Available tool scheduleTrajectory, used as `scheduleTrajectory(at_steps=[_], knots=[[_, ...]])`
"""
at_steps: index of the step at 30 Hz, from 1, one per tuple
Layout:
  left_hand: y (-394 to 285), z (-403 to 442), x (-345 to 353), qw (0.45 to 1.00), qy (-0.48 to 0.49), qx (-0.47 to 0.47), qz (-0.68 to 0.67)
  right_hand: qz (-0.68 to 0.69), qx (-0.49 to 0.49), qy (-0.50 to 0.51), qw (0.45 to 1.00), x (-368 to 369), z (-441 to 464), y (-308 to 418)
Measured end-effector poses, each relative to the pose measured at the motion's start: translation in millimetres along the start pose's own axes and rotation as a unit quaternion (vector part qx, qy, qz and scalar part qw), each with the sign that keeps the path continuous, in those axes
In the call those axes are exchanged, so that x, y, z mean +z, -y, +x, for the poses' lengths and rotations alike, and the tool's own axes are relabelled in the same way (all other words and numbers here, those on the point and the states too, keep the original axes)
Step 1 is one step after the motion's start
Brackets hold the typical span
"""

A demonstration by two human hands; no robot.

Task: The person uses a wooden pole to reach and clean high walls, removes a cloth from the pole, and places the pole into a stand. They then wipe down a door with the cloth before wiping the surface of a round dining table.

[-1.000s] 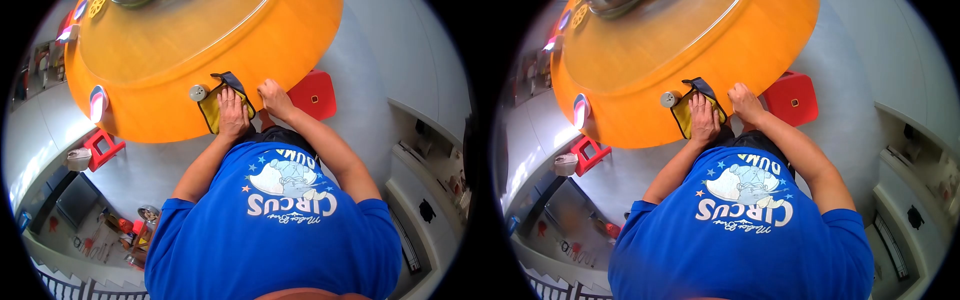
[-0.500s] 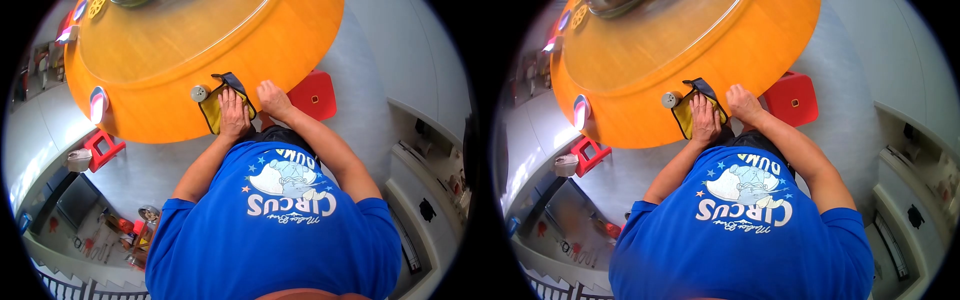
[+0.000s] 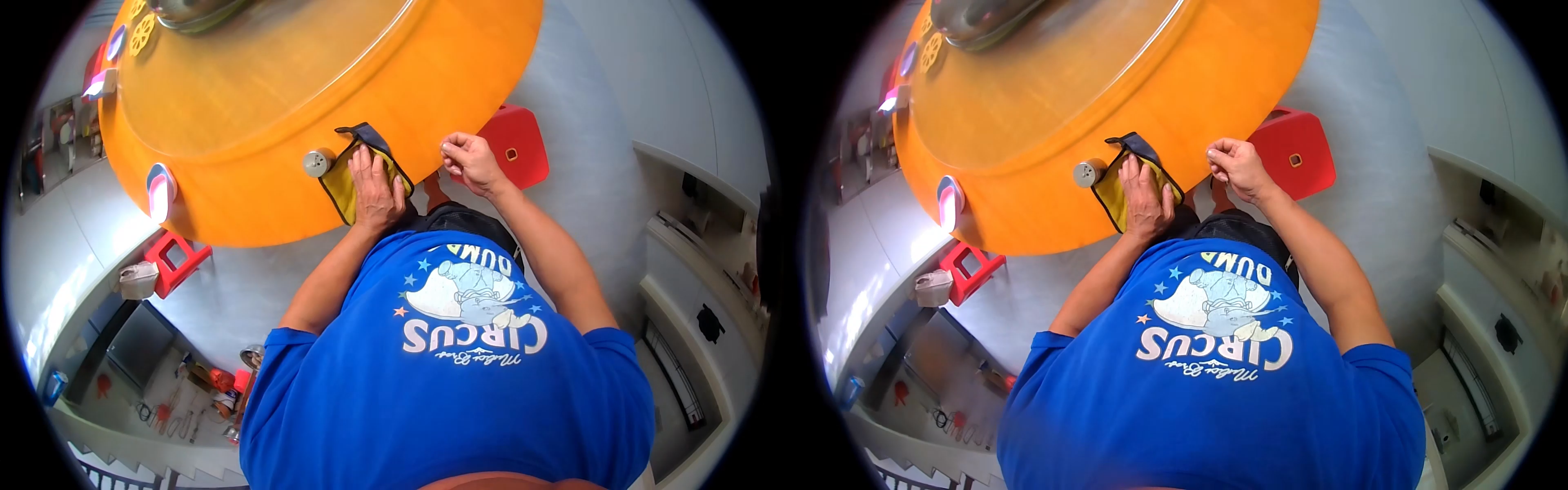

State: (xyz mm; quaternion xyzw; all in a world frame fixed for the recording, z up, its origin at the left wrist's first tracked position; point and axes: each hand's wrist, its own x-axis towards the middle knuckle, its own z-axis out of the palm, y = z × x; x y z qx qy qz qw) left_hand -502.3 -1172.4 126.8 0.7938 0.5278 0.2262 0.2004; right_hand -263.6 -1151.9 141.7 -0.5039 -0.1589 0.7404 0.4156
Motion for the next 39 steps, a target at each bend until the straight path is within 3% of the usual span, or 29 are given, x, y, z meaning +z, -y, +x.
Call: scheduleTrajectory(at_steps=[9, 12, 18, 21, 28, 33, 39], knots=[[-20.7, 25.0, -19.5, 0.999, -0.032, 0.013, -0.011, 0.189, 0.006, 0.107, 0.976, -8.1, -7.5, 15.1], [-28.7, 38.1, -19.6, 0.998, -0.032, 0.013, -0.059, 0.201, -0.005, 0.085, 0.976, -3.6, -7.4, 18.5], [-21.9, 42.4, -16.6, 0.998, -0.034, 0.04, -0.025, 0.002, -0.014, -0.006, 1.0, -8.4, -15.6, 10.3], [-20.3, 35.7, -17.3, 0.998, -0.013, 0.056, -0.028, -0.006, 0.004, -0.013, 1.0, -17.4, -19.0, -8.0], [-26.7, 32.0, -13.4, 0.997, -0.009, 0.069, -0.037, 0.167, 0.042, 0.026, 0.985, -27.8, -24.4, -23.2], [-52.8, 48.0, -17.2, 0.986, -0.02, 0.06, -0.153, 0.194, 0.036, 0.058, 0.979, -21.8, -26.7, -11.7], [-70.4, 59.9, -14.2, 0.977, -0.016, 0.084, -0.195, 0.209, 0.019, 0.05, 0.976, -12.4, -23.1, -4.0]])
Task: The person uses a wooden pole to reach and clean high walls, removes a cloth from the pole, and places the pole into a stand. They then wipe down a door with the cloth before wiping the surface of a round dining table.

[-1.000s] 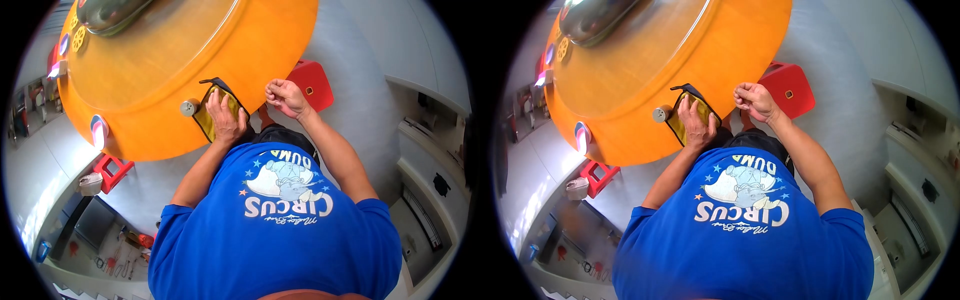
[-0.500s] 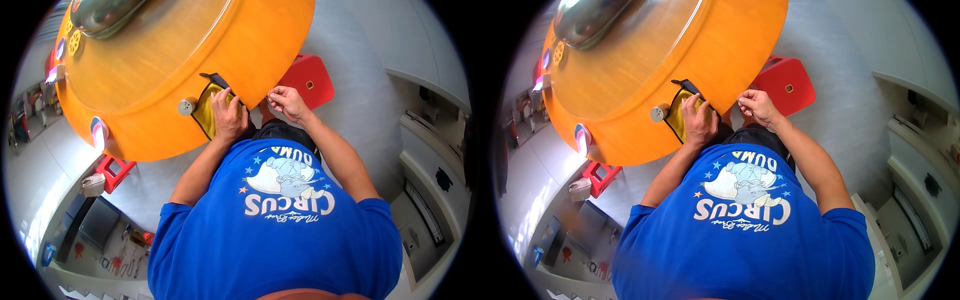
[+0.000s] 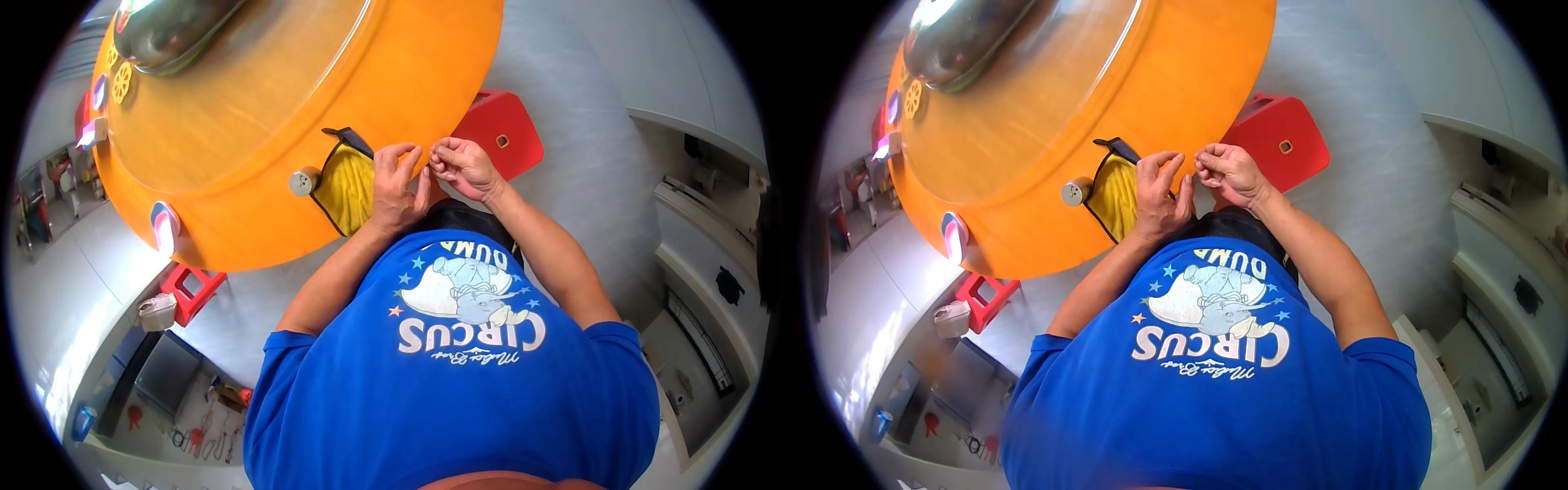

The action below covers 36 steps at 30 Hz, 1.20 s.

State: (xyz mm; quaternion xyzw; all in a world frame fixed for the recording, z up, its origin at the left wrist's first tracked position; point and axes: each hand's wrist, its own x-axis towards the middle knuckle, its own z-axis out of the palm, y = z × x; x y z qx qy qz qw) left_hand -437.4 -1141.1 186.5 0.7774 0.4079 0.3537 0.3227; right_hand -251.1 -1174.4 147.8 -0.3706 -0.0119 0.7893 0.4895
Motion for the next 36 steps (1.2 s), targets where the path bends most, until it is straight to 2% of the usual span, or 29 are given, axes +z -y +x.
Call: scheduleTrajectory(at_steps=[10, 13, 18, 20, 24, 28, 32, 36], knots=[[-4.2, 3.7, 4.4, 0.999, 0.032, 0.044, 0.002, 0.029, -0.013, 0.019, 0.999, 4.7, 5.2, -2.9], [-3.6, 3.0, 7.4, 0.996, 0.039, 0.061, 0.046, 0.009, -0.031, -0.017, 0.999, 9.6, 5.4, -3.1], [-4.0, -0.9, 7.5, 0.995, 0.058, -0.048, -0.067, -0.055, -0.061, -0.053, 0.995, 16.5, 3.6, 1.6], [5.0, 1.2, 9.7, 0.981, 0.076, -0.111, -0.142, -0.09, -0.06, -0.048, 0.993, 18.6, 1.9, 8.1], [5.7, 3.2, 2.0, 0.947, 0.102, -0.167, -0.253, -0.096, -0.042, -0.025, 0.994, 18.4, -3.2, 9.6], [1.3, -5.0, -14.4, 0.994, 0.095, -0.044, -0.023, -0.109, -0.039, -0.029, 0.993, 9.3, -11.3, 3.9], [22.8, -35.4, -36.8, 0.972, 0.093, -0.052, 0.212, -0.1, -0.036, -0.083, 0.991, -12.4, -28.5, 0.3], [55.6, -59.8, -30.4, 0.923, 0.162, -0.098, 0.334, -0.107, -0.042, -0.153, 0.982, -40.0, -55.3, -4.7]])
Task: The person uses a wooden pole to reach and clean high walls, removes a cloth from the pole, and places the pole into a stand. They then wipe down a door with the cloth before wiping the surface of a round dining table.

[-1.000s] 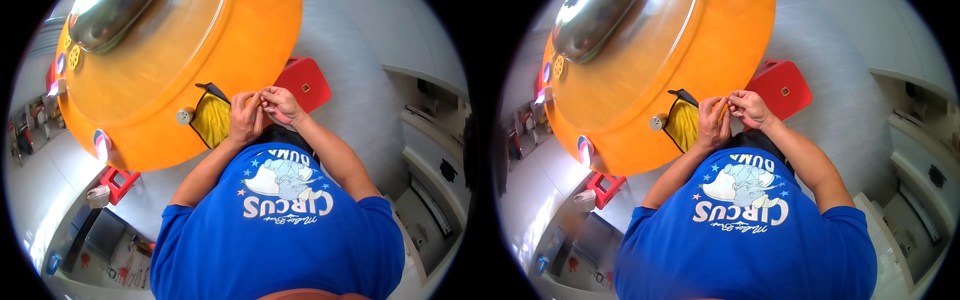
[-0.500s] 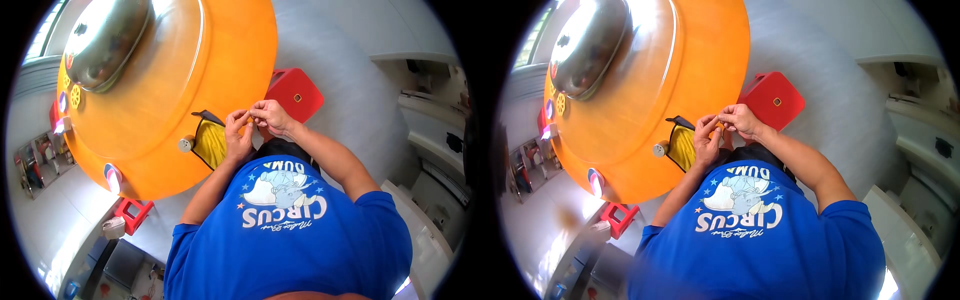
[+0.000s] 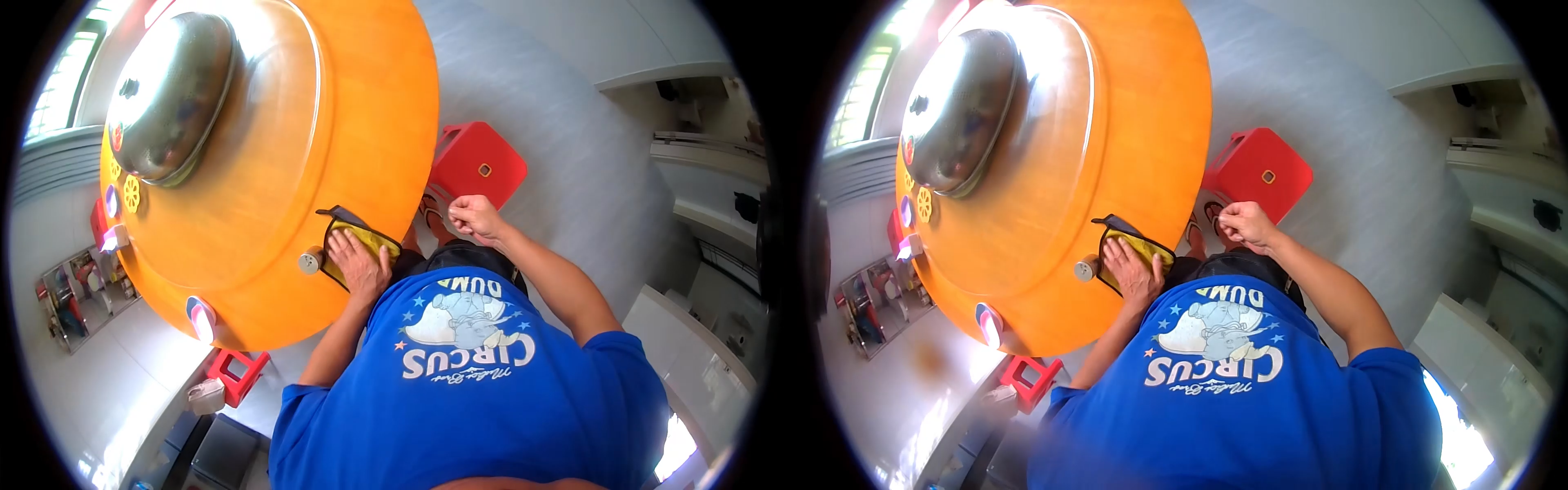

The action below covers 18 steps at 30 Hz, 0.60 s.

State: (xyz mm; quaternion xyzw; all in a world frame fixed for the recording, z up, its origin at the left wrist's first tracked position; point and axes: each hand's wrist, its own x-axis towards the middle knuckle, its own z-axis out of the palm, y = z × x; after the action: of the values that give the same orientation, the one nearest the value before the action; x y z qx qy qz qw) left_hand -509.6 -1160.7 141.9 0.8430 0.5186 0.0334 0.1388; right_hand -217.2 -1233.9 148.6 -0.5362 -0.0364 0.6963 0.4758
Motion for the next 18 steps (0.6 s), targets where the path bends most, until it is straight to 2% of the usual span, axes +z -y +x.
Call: scheduleTrajectory(at_steps=[1, 4, 8, 10, 12, 15, 18], knots=[[3.2, 3.7, 9.7, 1.0, 0.026, -0.001, 0.011, -0.002, -0.007, -0.018, 1.0, -7.3, -3.3, -4.3], [-9.2, 49.7, 9.0, 0.999, 0.001, -0.015, 0.037, -0.002, -0.011, -0.072, 0.997, -21.0, -13.2, -5.9], [-32.4, 134.4, 10.5, 0.997, -0.06, -0.025, 0.037, 0.009, -0.032, -0.089, 0.996, -24.3, -24.2, -3.3], [-47.2, 174.4, 6.0, 0.998, -0.064, 0.004, 0.016, 0.021, -0.027, -0.084, 0.996, -25.2, -25.9, -9.2], [-53.6, 209.5, 21.7, 0.989, -0.111, 0.101, -0.01, 0.004, -0.034, -0.089, 0.995, -19.4, -26.0, -5.0], [-46.8, 243.5, 37.1, 0.95, -0.101, 0.291, -0.054, -0.005, -0.042, -0.085, 0.995, -16.3, -29.6, -0.7], [-30.1, 264.7, 21.4, 0.94, -0.075, 0.323, -0.08, -0.007, -0.058, -0.092, 0.994, -15.9, -24.1, 2.2]])
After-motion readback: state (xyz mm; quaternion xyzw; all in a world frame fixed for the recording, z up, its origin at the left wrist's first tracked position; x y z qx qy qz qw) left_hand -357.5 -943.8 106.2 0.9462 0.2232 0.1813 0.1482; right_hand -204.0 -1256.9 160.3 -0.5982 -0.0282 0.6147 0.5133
